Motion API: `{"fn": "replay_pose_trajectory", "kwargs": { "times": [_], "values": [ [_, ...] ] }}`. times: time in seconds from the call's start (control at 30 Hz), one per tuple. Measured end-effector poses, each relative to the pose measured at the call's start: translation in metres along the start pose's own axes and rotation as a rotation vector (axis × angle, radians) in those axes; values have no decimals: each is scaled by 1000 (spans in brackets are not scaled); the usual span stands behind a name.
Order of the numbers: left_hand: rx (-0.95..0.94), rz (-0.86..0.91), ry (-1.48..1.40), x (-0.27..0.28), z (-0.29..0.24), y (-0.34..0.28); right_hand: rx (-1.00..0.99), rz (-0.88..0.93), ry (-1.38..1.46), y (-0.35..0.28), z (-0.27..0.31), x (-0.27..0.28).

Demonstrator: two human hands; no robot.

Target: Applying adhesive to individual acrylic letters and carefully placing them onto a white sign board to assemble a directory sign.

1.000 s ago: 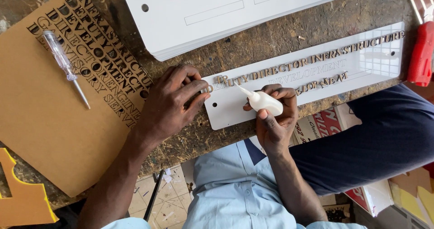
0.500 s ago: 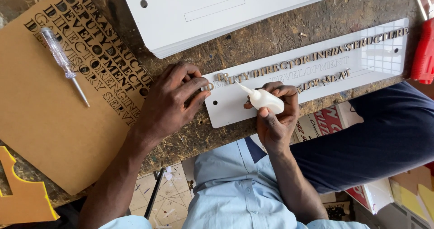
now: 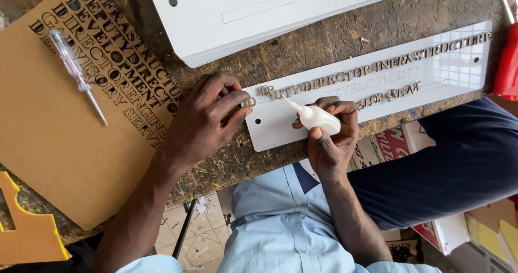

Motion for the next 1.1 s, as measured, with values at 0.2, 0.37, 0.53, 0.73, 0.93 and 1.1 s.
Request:
{"fn": "replay_pose_trajectory", "kwargs": {
  "times": [0.2, 0.37, 0.53, 0.73, 0.93, 1.1],
  "values": [
    [12, 11, -18, 2, -2, 1, -2, 5, -6, 0, 1, 0],
    [-1, 13, -3, -1, 1, -1, 7, 5, -10, 0, 1, -1],
    [19, 25, -27, 3, -3, 3, 17, 9, -15, 0, 1, -1],
    [18, 34, -5, 0, 0, -1, 13, 15, -14, -1, -1, 1],
    [29, 25, -10, 1, 2, -3, 2, 22, -9, -1, -1, 0],
    [23, 28, 17, -3, 5, -5, 16, 22, -43, -2, 0, 1]
  ]
}}
Point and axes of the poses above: each hand's wrist, its own y-axis towards the middle knuckle, its own x-axis out of the back of the hand, z = x × y, the point moved 2 cm from there along y, towards the middle knuckle, and after that the axes turned 7 degrees about -z, right-handed, at the moved point
